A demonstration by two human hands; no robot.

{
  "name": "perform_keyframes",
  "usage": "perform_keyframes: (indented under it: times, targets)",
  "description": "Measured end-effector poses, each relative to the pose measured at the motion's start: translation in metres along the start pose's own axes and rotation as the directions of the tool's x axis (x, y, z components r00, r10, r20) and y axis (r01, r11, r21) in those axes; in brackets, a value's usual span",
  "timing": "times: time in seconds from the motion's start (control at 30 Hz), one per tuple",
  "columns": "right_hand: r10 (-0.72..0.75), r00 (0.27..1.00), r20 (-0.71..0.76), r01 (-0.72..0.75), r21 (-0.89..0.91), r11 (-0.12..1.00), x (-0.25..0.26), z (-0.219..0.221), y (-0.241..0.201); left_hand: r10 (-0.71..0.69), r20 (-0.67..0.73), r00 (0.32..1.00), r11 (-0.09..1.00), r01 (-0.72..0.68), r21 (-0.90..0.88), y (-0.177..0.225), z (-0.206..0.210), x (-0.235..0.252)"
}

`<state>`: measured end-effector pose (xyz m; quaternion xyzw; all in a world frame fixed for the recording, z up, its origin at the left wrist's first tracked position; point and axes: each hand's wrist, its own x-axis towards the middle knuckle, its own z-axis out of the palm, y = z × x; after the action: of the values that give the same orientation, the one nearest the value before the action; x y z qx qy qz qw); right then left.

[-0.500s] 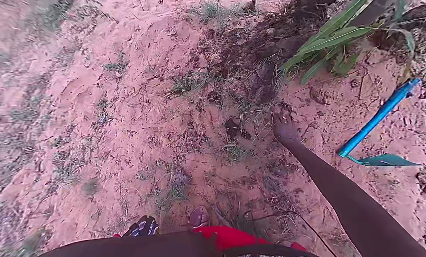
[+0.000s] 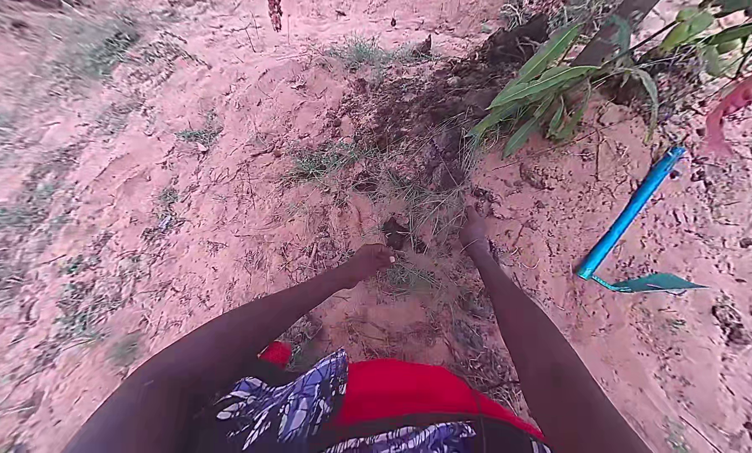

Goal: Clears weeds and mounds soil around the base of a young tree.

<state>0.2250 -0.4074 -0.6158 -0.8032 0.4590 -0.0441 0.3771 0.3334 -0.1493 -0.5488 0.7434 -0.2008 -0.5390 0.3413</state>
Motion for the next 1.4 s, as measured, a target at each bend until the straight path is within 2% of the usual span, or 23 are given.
perform_keyframes:
  times: [0.07,0.13,0.2,0.27,0.37,0.5,0.6,0.7,0.8,0.9,1.0,1.07,1.1,1.17,1.2,1.23,1.27,1.3,1.4]
  targets:
    - [0.087,0.995,-0.048,-0.086,0.02,0.996,-0.025,-0.003,0.01,-0.029,-0.237,0.971,0.997,0.046,0.067,-0.001,-0.028,0.029]
    - [0.165,0.98,-0.114,-0.153,0.102,0.983,-0.067,0.0,0.018,-0.042,-0.385,0.922,0.977,0.118,0.176,-0.008,-0.057,0.052]
    - [0.171,0.971,-0.167,-0.133,0.218,0.967,-0.11,0.0,0.028,-0.097,-0.5,0.861,0.933,0.253,0.255,-0.017,-0.069,0.07]
    - [0.162,0.952,-0.259,-0.075,0.315,0.946,-0.117,-0.002,0.031,-0.15,-0.598,0.787,0.901,0.358,0.246,-0.029,-0.08,0.087]
    - [0.083,0.935,-0.345,0.0,0.233,0.972,-0.077,-0.017,0.027,-0.235,-0.677,0.697,0.859,0.475,0.191,-0.061,-0.095,0.102]
    - [0.006,0.975,-0.222,-0.033,-0.116,0.993,-0.006,-0.054,-0.007,-0.25,-0.69,0.68,0.833,0.514,0.205,-0.106,-0.097,0.117]
    - [-0.052,0.984,-0.171,0.008,-0.246,0.969,0.046,-0.065,-0.028,-0.073,-0.782,0.619,0.829,0.474,0.298,-0.139,-0.086,0.128]
    - [-0.017,0.986,-0.165,-0.044,-0.359,0.932,0.091,-0.07,-0.052,0.155,-0.823,0.546,0.819,0.396,0.416,-0.169,-0.083,0.138]
    - [-0.006,0.987,-0.161,-0.065,-0.433,0.899,0.125,-0.069,-0.074,0.254,-0.829,0.498,0.817,0.348,0.46,-0.18,-0.079,0.141]
    - [-0.198,0.965,-0.17,0.098,-0.47,0.877,0.152,-0.057,-0.08,0.331,-0.841,0.428,0.811,0.326,0.486,-0.188,-0.078,0.143]
    - [-0.328,0.942,-0.071,0.244,-0.525,0.815,0.167,-0.054,-0.087,0.354,-0.845,0.401,0.818,0.305,0.488,-0.192,-0.077,0.146]
    - [-0.317,0.944,-0.088,0.245,-0.453,0.857,0.174,-0.054,-0.09,0.351,-0.849,0.396,0.819,0.309,0.483,-0.196,-0.079,0.149]
    - [-0.302,0.942,-0.148,0.234,-0.355,0.905,0.176,-0.054,-0.092,0.35,-0.851,0.391,0.818,0.315,0.482,-0.197,-0.079,0.149]
    - [-0.225,0.891,-0.395,0.265,0.047,0.963,0.191,-0.047,-0.094,0.343,-0.853,0.394,0.817,0.322,0.478,-0.199,-0.08,0.151]
    - [-0.116,0.859,-0.498,0.282,0.273,0.92,0.202,-0.042,-0.097,0.339,-0.853,0.397,0.816,0.326,0.477,-0.198,-0.081,0.151]
    - [-0.012,0.845,-0.534,0.286,0.433,0.855,0.208,-0.042,-0.101,0.337,-0.853,0.399,0.817,0.326,0.475,-0.198,-0.08,0.15]
    - [0.044,0.854,-0.519,0.273,0.517,0.811,0.207,-0.048,-0.103,0.337,-0.851,0.402,0.817,0.324,0.476,-0.196,-0.079,0.149]
    - [0.052,0.859,-0.509,0.259,0.521,0.813,0.208,-0.053,-0.103,0.333,-0.85,0.408,0.82,0.32,0.475,-0.194,-0.08,0.149]
    - [0.036,0.876,-0.48,0.149,0.341,0.928,0.19,-0.062,-0.096,0.305,-0.85,0.43,0.835,0.309,0.456,-0.192,-0.079,0.145]
